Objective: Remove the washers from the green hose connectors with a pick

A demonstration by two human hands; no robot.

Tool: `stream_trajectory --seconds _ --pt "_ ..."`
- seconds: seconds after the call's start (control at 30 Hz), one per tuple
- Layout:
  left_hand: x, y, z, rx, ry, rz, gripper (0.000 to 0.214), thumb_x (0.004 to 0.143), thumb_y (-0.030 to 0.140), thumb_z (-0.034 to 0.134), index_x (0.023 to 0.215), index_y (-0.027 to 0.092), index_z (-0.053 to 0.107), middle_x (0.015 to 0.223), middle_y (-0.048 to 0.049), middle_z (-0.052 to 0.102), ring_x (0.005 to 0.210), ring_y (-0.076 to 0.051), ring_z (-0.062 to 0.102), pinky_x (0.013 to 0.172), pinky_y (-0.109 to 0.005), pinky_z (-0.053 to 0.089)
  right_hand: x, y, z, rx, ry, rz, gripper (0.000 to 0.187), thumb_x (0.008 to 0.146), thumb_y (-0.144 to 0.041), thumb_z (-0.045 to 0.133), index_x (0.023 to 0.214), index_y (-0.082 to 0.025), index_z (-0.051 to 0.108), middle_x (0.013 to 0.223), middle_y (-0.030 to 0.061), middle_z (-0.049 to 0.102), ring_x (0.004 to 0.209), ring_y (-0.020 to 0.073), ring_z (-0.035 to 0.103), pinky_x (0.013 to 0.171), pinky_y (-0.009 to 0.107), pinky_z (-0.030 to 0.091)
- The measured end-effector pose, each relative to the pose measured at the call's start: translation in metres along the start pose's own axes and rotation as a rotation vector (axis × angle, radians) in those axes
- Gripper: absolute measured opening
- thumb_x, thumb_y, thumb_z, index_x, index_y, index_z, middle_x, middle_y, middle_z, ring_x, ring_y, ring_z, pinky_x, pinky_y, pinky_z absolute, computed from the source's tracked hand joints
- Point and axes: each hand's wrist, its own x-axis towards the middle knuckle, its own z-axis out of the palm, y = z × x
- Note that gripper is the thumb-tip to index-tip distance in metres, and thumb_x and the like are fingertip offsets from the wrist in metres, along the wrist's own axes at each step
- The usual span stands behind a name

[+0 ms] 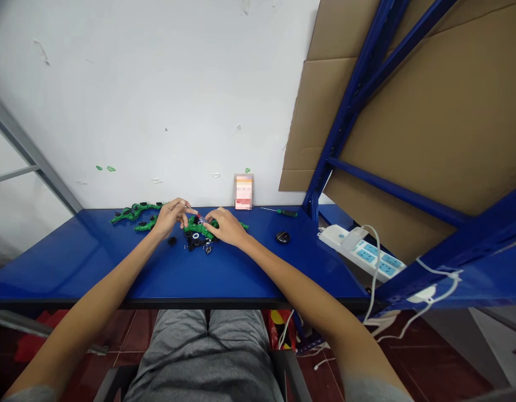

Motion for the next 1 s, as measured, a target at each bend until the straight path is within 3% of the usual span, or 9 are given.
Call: stream_trajectory --seconds 0.1,0.2,0.37,0.5,0.6,0.83,1.0 --pt "0.002 -0.004 0.001 0.017 0.021 -0.032 0.057 0.100 0.072 0.050 0.100 0.016 0.062 0.101 -0.0170 0.082 0.050 -0.014 0.065 0.045 -0.025 0.048 0.000 0.000 -0.001 -0.028 0.000 -0.004 0.009 0.101 -0.029 0.064 0.101 -0.023 0.071 0.099 0.0066 0.076 0.104 0.0252 0.065 0.098 0.039 0.049" --pt "0.005 -0.008 0.001 0.028 0.096 -0.023 0.054 0.098 0.067 0.055 0.099 0.014 0.066 0.101 -0.0168 0.081 0.051 -0.013 0.062 0.046 -0.025 0.047 0.001 0.002 -0.004 -0.090 0.036 0.012 0.009 0.100 -0.027 0.063 0.097 -0.022 0.070 0.095 0.0069 0.075 0.101 0.0252 0.064 0.094 0.038 0.048" --pt "0.007 -0.015 -0.010 0.181 0.247 0.018 0.038 0.099 0.054 0.054 0.103 0.018 0.066 0.091 -0.0076 0.078 0.049 -0.012 0.058 0.047 -0.025 0.044 0.002 0.016 -0.011 -0.203 0.130 0.153 0.009 0.097 -0.029 0.066 0.094 -0.022 0.070 0.095 0.0071 0.075 0.095 0.0244 0.064 0.084 0.034 0.048" --pt "0.006 -0.018 -0.018 0.466 0.226 0.106 0.026 0.099 0.041 0.053 0.097 0.020 0.066 0.083 -0.0032 0.077 0.050 -0.013 0.059 0.057 -0.027 0.048 0.005 0.033 -0.020 -0.224 0.183 0.330 0.011 0.097 -0.031 0.067 0.096 -0.022 0.072 0.099 0.0053 0.080 0.097 0.0241 0.070 0.080 0.031 0.048" --pt "0.006 -0.017 -0.018 0.501 0.201 0.107 0.023 0.098 0.039 0.052 0.095 0.020 0.066 0.079 -0.0024 0.076 0.049 -0.014 0.060 0.059 -0.029 0.049 0.010 0.042 -0.029 -0.210 0.218 0.459 0.015 0.099 -0.036 0.066 0.102 -0.024 0.074 0.104 0.0039 0.082 0.095 0.0242 0.075 0.077 0.030 0.049" --pt "0.006 -0.017 -0.012 0.512 0.160 0.100 0.019 0.096 0.034 0.053 0.092 0.020 0.066 0.074 -0.0017 0.074 0.050 -0.015 0.060 0.061 -0.029 0.051 0.034 0.055 -0.053 -0.314 0.259 0.506 0.016 0.098 -0.032 0.066 0.106 -0.023 0.077 0.106 0.0061 0.084 0.099 0.0277 0.076 0.081 0.032 0.051" --pt "0.007 -0.019 -0.012 0.526 0.152 0.100 0.020 0.095 0.033 0.053 0.090 0.021 0.067 0.072 -0.0012 0.074 0.052 -0.016 0.062 0.060 -0.029 0.050 0.042 0.060 -0.052 -0.325 0.286 0.528 0.018 0.099 -0.033 0.064 0.106 -0.023 0.077 0.105 0.0064 0.084 0.098 0.0284 0.076 0.082 0.034 0.052"
